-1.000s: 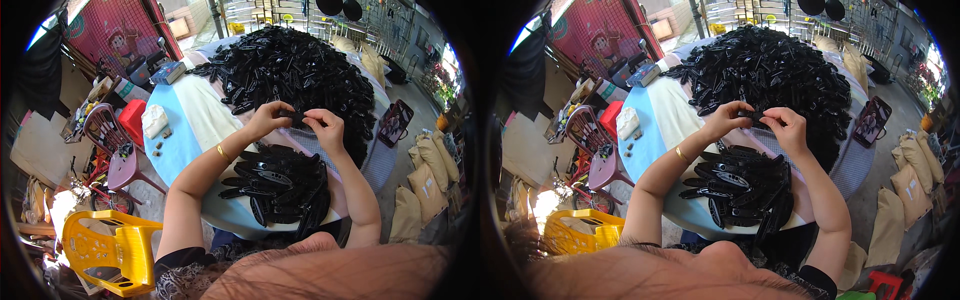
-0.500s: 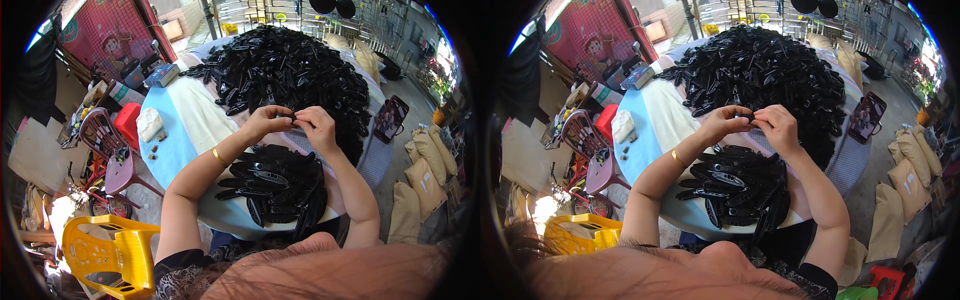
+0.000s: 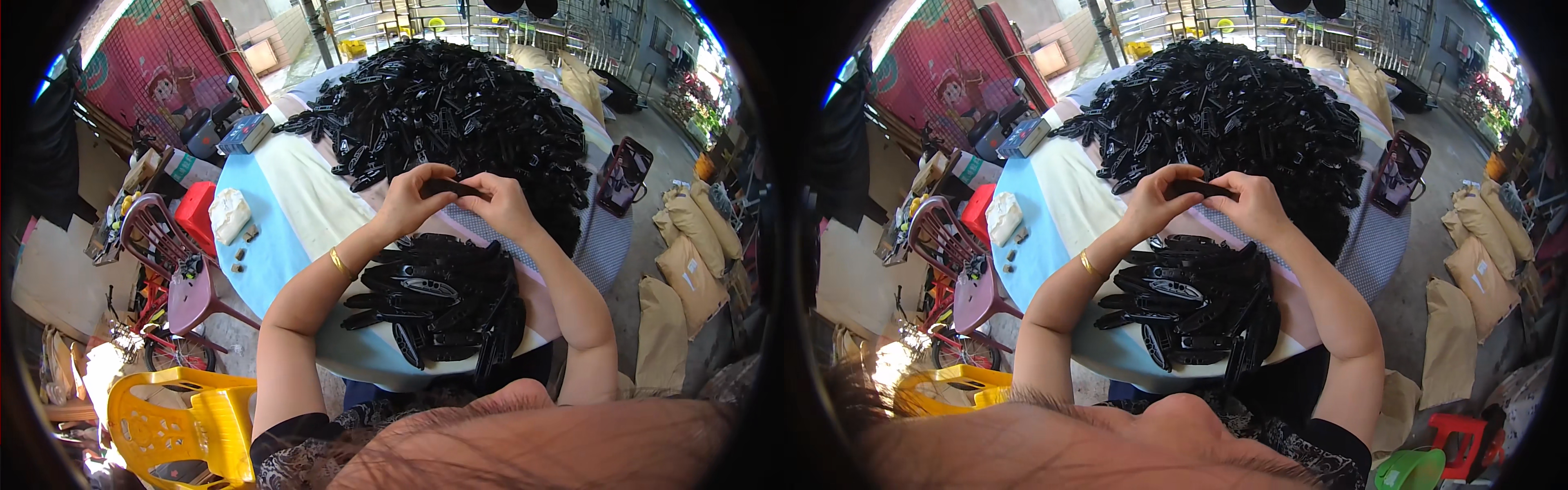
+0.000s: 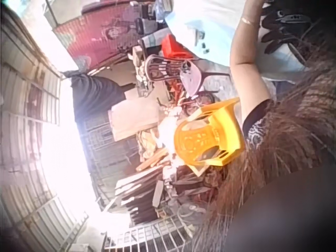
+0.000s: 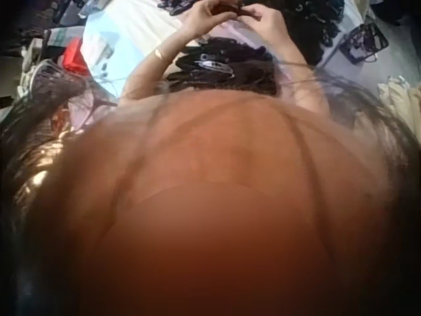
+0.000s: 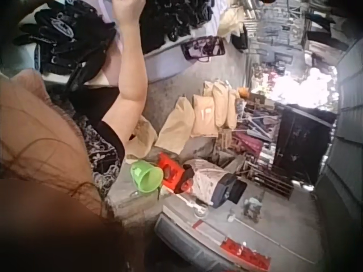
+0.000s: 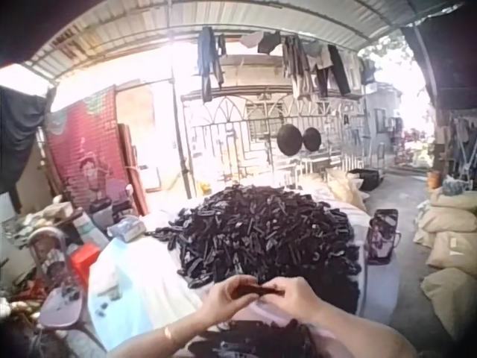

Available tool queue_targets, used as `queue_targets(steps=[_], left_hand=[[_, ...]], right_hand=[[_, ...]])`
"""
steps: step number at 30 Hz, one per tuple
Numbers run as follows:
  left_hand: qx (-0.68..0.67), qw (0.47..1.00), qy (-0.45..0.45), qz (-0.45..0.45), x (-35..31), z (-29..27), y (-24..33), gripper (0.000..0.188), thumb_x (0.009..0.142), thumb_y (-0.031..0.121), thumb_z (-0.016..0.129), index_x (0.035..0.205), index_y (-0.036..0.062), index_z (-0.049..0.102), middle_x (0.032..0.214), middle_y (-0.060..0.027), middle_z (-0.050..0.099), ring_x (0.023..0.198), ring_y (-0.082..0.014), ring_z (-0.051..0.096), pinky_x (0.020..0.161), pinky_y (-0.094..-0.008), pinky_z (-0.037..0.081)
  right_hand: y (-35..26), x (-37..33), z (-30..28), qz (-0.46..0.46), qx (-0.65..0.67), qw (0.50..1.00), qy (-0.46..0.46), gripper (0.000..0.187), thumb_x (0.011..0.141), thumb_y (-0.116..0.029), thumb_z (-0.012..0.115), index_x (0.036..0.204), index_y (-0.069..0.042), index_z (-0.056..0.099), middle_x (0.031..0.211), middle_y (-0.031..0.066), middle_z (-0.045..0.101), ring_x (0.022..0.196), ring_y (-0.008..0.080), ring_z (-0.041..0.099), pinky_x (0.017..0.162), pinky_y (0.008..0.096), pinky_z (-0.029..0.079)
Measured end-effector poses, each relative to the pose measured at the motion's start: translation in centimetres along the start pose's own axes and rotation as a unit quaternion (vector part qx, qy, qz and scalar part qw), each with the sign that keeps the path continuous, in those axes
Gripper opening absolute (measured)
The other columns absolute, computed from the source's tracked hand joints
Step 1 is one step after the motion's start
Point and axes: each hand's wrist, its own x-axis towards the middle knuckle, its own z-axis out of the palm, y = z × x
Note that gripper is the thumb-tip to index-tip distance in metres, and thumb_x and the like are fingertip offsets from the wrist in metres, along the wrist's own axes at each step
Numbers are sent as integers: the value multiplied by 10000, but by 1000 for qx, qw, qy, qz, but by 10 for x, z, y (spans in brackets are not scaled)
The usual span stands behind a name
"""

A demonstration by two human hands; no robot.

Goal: Assembling black plastic hair clips by snapping pieces together at a table.

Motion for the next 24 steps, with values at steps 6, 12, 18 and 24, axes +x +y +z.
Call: queue_targets(steps=[6, 12, 18, 24], left_hand=[[43, 950, -309, -22, 4, -16, -15, 283, 787, 69, 684, 1050, -18, 623, 986, -64, 648, 915, -127, 595, 846, -268, 473], [-13, 927, -372, -58, 5, -23, -26, 375, 862, 312, 640, 1049, -13, 642, 952, -71, 667, 911, -127, 600, 810, -275, 484], [245, 965, -87, 8, 32, -6, -36, 224, 762, 212, 704, 905, 40, 691, 861, -82, 656, 760, -184, 624, 693, -299, 504], [538, 842, -3, 25, 48, 26, -52, 457, 673, 429, 734, 827, 10, 638, 897, -156, 602, 827, -310, 612, 752, -382, 498]], right_hand=[[29, 17, -42, 74, 95, 991, 59, 361, 897, -296, 589, 1102, 1, 593, 962, 83, 660, 751, 144, 645, 644, 243, 512], [38, 8, -28, -3, -382, 924, -8, 172, 744, -216, 683, 830, -67, 671, 761, 112, 660, 709, 282, 638, 626, 367, 502], [52, 6, -20, 16, -532, 846, -42, 174, 724, -156, 659, 867, -61, 629, 789, 105, 650, 791, 294, 630, 690, 389, 504], [33, 5, -19, -66, -410, 909, 33, 120, 771, -109, 588, 875, -57, 620, 835, 118, 654, 810, 298, 630, 687, 400, 509]])
